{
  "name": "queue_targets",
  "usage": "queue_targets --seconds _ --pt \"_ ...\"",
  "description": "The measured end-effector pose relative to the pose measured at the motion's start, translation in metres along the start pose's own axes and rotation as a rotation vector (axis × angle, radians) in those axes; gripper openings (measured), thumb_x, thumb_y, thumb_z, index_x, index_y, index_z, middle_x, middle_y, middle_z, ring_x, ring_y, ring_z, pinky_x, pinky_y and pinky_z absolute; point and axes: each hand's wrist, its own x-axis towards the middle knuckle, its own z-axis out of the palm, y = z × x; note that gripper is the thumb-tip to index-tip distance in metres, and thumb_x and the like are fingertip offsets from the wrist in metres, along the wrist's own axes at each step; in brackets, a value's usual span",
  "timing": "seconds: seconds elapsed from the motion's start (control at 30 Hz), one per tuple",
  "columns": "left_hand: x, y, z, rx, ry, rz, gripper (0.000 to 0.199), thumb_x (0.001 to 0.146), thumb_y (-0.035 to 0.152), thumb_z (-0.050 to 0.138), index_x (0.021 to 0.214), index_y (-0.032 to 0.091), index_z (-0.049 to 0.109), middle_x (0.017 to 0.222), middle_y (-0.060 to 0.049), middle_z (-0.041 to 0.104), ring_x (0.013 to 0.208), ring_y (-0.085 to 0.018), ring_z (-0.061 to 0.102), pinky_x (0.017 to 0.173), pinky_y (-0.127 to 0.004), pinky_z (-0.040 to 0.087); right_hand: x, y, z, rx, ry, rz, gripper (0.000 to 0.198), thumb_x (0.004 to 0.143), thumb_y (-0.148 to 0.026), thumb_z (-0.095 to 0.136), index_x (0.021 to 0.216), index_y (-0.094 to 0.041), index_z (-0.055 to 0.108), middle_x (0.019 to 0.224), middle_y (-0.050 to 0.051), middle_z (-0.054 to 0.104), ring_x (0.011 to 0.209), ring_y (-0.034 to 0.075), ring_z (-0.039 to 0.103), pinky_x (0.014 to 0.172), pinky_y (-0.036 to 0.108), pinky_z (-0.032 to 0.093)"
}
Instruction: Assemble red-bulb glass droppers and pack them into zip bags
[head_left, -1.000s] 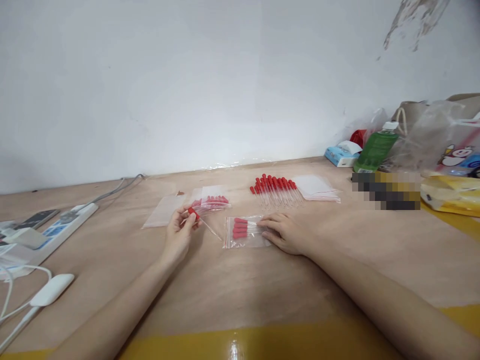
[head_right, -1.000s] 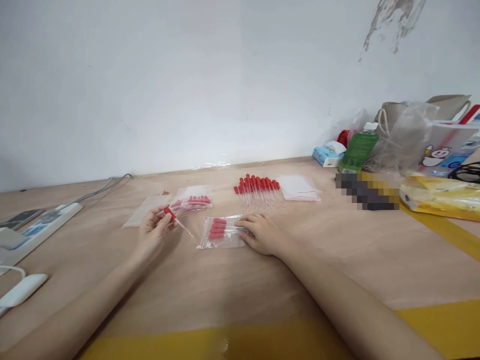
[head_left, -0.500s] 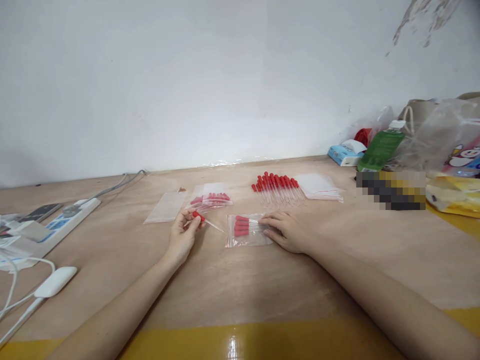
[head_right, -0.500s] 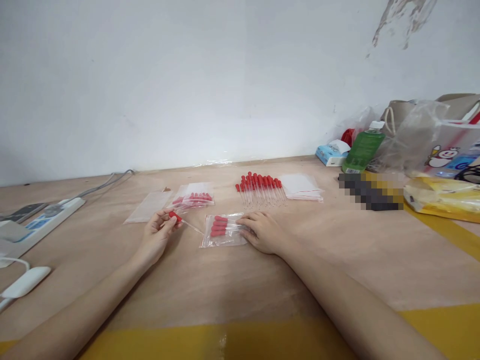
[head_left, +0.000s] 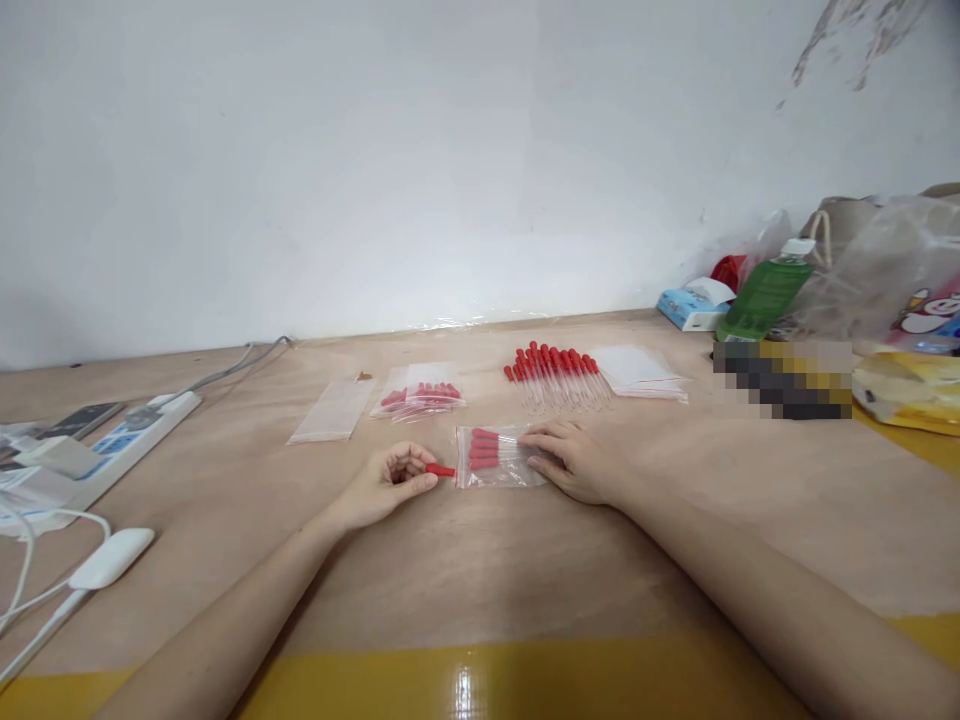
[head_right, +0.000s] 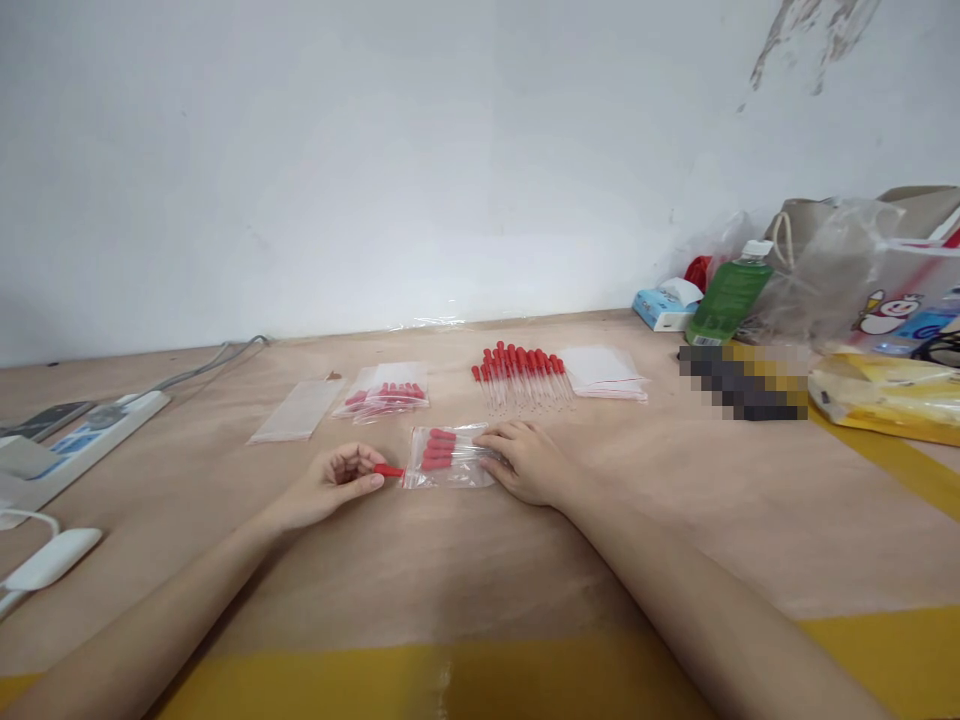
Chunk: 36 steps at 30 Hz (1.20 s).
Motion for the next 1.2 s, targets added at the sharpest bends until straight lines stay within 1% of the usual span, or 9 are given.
queue_targets --seconds 0.1,0.27,0.57,0.7,0.77,0.87,0.97,1.07,1.2 --pt "0.000 0.000 0.002 0.003 -0.032 0.000 0.023 0.070 0.031 0.064 0.088 0.017 0.060 0.075 -0.003 0.063 0.064 -0.012 0.057 0.060 -0.024 0.044 -0.001 0.000 -0.002 0.005 -0.018 0.006 0.037 0.083 -0.042 0.045 0.114 -0.025 0.053 0.113 0.007 0.056 0.104 0.021 0.049 0.088 0.039 0.037" --pt "0.002 -0.001 0.013 -0.015 0.115 -0.013 0.023 0.071 0.033 0.063 0.085 0.015 0.061 0.076 -0.005 0.065 0.064 -0.012 0.057 0.059 -0.024 0.043 -0.001 -0.002 -0.005 0.011 -0.055 0.018 0.059 0.072 -0.059 0.052 0.119 -0.023 0.050 0.118 0.008 0.053 0.107 0.025 0.047 0.091 0.043 0.034" --pt "0.006 0.000 0.024 0.059 0.080 0.059 0.028 0.065 0.035 0.068 0.085 0.017 0.068 0.079 -0.004 0.066 0.057 -0.011 0.051 0.052 -0.022 0.040 -0.001 -0.004 -0.004 0.024 -0.021 0.023 0.055 0.072 -0.057 0.054 0.115 -0.022 0.053 0.114 0.008 0.054 0.105 0.023 0.049 0.090 0.040 0.036" --pt "0.004 0.008 0.032 -0.088 0.032 -0.071 0.037 0.070 0.038 0.063 0.101 0.017 0.064 0.077 -0.004 0.066 0.064 -0.012 0.056 0.060 -0.024 0.044 -0.001 -0.005 -0.005 0.016 -0.019 0.024 0.055 0.072 -0.056 0.054 0.115 -0.022 0.053 0.114 0.008 0.054 0.104 0.024 0.049 0.090 0.041 0.036" --pt "0.003 0.010 0.037 -0.105 0.040 -0.120 0.039 0.067 0.038 0.066 0.099 0.016 0.063 0.076 -0.004 0.065 0.062 -0.012 0.055 0.059 -0.023 0.044 0.000 -0.005 -0.004 0.014 -0.015 0.025 0.055 0.072 -0.056 0.055 0.114 -0.022 0.053 0.114 0.008 0.055 0.104 0.024 0.049 0.090 0.041 0.036" --pt "0.005 0.008 0.046 -0.020 0.152 -0.072 0.036 0.058 0.037 0.072 0.086 0.015 0.066 0.081 -0.004 0.060 0.057 -0.009 0.051 0.054 -0.022 0.042 0.001 -0.005 -0.002 0.025 -0.012 0.023 0.055 0.071 -0.056 0.055 0.114 -0.022 0.053 0.113 0.009 0.055 0.105 0.025 0.049 0.090 0.041 0.037" --pt "0.008 0.002 0.050 0.015 0.274 0.011 0.029 0.061 0.036 0.070 0.081 0.015 0.067 0.081 -0.003 0.057 0.060 -0.010 0.051 0.056 -0.023 0.042 0.001 -0.006 -0.002 0.058 -0.025 0.017 0.057 0.072 -0.055 0.055 0.117 -0.021 0.052 0.116 0.009 0.053 0.105 0.024 0.049 0.090 0.041 0.038" --pt "0.011 -0.004 0.044 -0.055 0.335 0.019 0.025 0.066 0.034 0.066 0.083 0.016 0.067 0.079 -0.003 0.058 0.066 -0.012 0.054 0.063 -0.025 0.045 0.000 -0.007 -0.003 0.116 -0.061 0.023 0.062 0.072 -0.055 0.056 0.122 -0.019 0.048 0.121 0.010 0.050 0.108 0.024 0.047 0.092 0.040 0.038" --pt "0.011 -0.011 0.032 0.031 0.536 0.078 0.020 0.063 0.033 0.067 0.076 0.017 0.069 0.086 -0.005 0.054 0.078 -0.016 0.054 0.066 -0.026 0.046 0.000 -0.006 -0.004 0.170 -0.080 0.025 0.061 0.074 -0.051 0.055 0.125 -0.019 0.044 0.125 0.011 0.048 0.113 0.024 0.044 0.095 0.039 0.036"
